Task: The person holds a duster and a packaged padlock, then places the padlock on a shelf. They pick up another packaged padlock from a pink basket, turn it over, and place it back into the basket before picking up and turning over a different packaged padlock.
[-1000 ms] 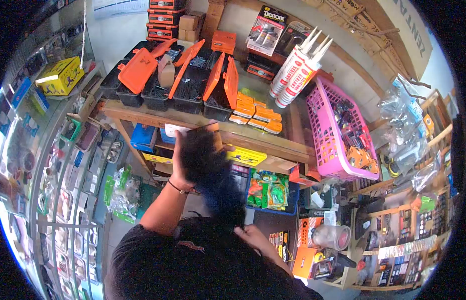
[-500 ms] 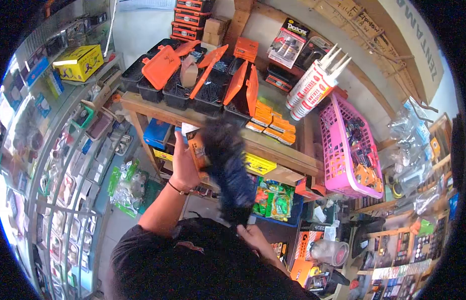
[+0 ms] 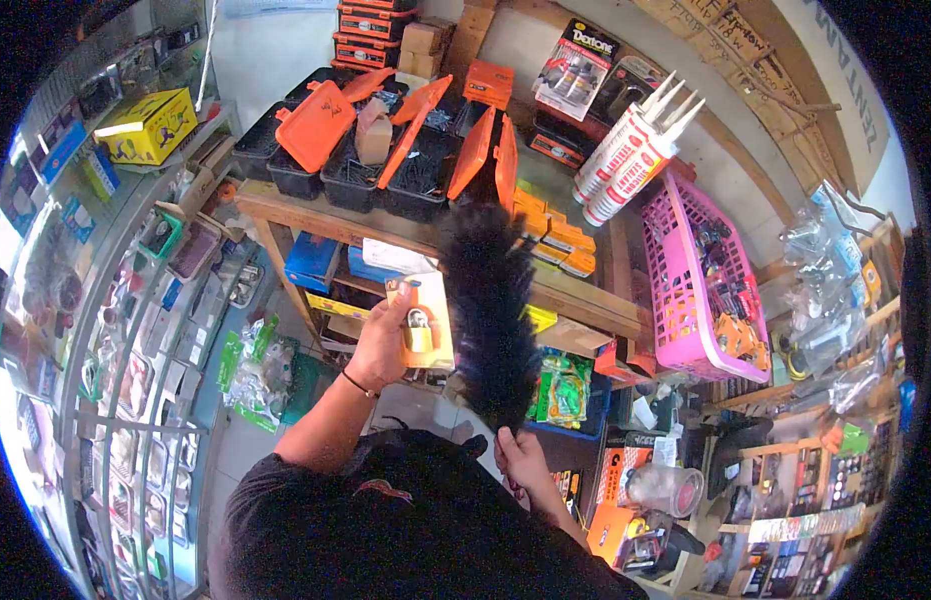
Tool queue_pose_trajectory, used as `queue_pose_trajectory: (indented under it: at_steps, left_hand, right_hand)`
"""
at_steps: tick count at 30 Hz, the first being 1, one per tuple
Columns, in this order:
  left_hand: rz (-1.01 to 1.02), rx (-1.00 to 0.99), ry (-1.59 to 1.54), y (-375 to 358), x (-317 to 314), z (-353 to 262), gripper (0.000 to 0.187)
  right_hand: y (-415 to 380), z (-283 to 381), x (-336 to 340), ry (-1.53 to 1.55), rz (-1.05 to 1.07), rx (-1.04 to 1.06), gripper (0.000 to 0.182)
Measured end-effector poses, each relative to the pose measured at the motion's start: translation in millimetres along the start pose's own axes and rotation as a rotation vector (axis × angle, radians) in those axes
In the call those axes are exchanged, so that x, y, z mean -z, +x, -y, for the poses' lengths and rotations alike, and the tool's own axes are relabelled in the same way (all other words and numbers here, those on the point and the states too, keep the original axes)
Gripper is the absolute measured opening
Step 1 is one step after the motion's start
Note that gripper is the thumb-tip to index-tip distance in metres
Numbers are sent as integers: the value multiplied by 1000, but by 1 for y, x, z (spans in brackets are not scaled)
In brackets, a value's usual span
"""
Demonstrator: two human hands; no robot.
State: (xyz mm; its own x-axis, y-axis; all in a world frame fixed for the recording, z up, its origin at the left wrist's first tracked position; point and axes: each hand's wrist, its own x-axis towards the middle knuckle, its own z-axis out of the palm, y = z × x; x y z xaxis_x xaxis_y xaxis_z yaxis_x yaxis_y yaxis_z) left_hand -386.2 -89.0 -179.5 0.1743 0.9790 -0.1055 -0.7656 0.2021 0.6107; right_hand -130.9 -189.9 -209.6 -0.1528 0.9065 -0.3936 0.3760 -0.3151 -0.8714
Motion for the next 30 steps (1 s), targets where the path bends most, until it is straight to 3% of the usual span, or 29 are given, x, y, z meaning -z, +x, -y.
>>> queue_pose_trajectory:
  at_steps: [3,5,6,10,12,15,20,22,25,26,27,29,30]
  left_hand:
    - [-323,-238,-30,-1,-15,4,31]
    - [-398,-293,42,-4,-4,14,34]
    - [-354,-240,13,14,44,40,39]
    - [-515,-180,-54,3,29,30,39]
    - [-267,-164,-230,-4,29,29,42]
    - [-134,-87,-467,-2,34,21,44]
    - [-59,-127,-261,-3,47,21,49]
    - [235,-154,-554,-17,34,4,56]
    - [68,-112,-602,-35,-3,-33,65]
    - [231,-139,-584,-37,5,-33,70]
    - [228,-148,-582,-35,15,-31,70]
    - [-44,-271,-540,-32,37,-24,74]
    - [317,-302,-469,-36,40,-29,71]
  right_hand:
    - [-7,5,-4,-47,116,-9,53]
    - [-8,0,0,-378,253,71,58]
    - [-10,16,-2,-386,290,-49,61]
    - [-6,14,-4,-435,378,-47,60]
    - [-6,13,-6,-427,413,-83,59]
    - [-4,14,-7,-492,440,-89,57]
    - [3,2,-12,-497,426,-91,56]
    - [4,6,-14,-506,437,-125,56]
    - [7,9,-22,-369,371,-134,55]
    - [6,7,-25,-406,354,-80,55]
    - [6,6,-27,-443,338,-26,54]
    - [8,11,-25,-466,412,-29,53]
    - [9,17,-25,-487,479,-32,52]
